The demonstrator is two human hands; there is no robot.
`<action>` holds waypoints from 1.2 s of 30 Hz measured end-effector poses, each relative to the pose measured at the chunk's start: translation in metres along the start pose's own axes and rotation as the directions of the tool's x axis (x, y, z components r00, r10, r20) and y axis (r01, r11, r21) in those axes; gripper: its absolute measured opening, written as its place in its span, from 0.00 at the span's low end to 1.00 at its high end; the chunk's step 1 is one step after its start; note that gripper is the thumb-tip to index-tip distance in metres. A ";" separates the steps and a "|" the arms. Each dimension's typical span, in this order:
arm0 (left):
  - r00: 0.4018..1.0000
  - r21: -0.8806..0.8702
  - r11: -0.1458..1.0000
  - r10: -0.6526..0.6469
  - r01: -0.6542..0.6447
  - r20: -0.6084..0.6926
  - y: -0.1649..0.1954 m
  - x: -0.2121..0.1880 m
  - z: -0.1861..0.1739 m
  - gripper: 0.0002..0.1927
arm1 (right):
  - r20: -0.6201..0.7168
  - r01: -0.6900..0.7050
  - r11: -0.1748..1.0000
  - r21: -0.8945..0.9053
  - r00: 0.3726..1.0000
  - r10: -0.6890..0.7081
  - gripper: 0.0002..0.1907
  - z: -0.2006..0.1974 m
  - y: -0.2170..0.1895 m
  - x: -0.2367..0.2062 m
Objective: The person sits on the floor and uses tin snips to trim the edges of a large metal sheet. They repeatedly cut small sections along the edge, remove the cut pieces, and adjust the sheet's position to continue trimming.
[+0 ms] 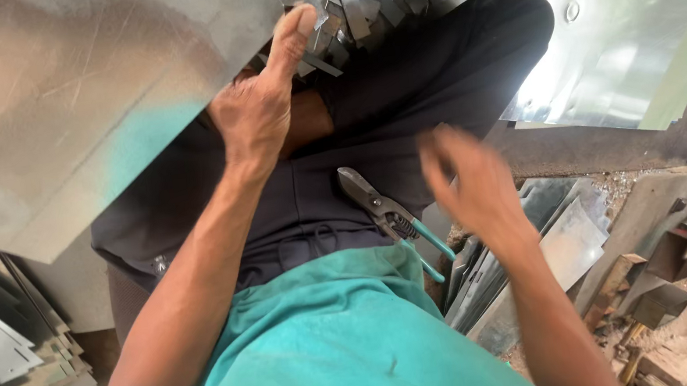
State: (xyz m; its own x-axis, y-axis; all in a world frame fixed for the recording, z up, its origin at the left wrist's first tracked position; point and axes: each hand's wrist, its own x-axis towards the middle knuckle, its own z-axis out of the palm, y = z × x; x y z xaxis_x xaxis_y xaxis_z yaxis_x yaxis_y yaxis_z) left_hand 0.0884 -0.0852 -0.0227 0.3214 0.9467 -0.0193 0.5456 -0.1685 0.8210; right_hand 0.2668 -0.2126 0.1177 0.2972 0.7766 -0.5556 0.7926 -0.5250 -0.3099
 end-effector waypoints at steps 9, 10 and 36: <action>0.967 -0.164 0.954 0.253 -0.252 -0.014 0.061 -0.050 -0.080 0.34 | -0.201 0.297 0.955 -0.022 0.934 -0.295 0.15 0.036 -0.068 0.139; 0.964 -0.203 0.942 0.261 -0.267 -0.060 0.061 -0.062 -0.097 0.25 | -0.319 0.364 0.928 -0.081 0.873 -0.370 0.18 0.036 -0.068 0.146; 0.892 -0.773 0.446 -0.219 0.451 0.395 0.036 -0.022 -0.024 0.15 | -0.658 0.323 0.883 0.341 0.753 -0.021 0.12 0.004 0.061 0.018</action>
State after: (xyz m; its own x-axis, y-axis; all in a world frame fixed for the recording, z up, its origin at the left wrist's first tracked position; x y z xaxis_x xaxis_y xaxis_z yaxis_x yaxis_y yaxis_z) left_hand 0.0828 -0.1057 0.0212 0.4730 0.7732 -0.4223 -0.2101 0.5645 0.7982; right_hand 0.3184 -0.2320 0.0858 0.5576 0.8245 0.0960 0.6139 -0.3318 -0.7162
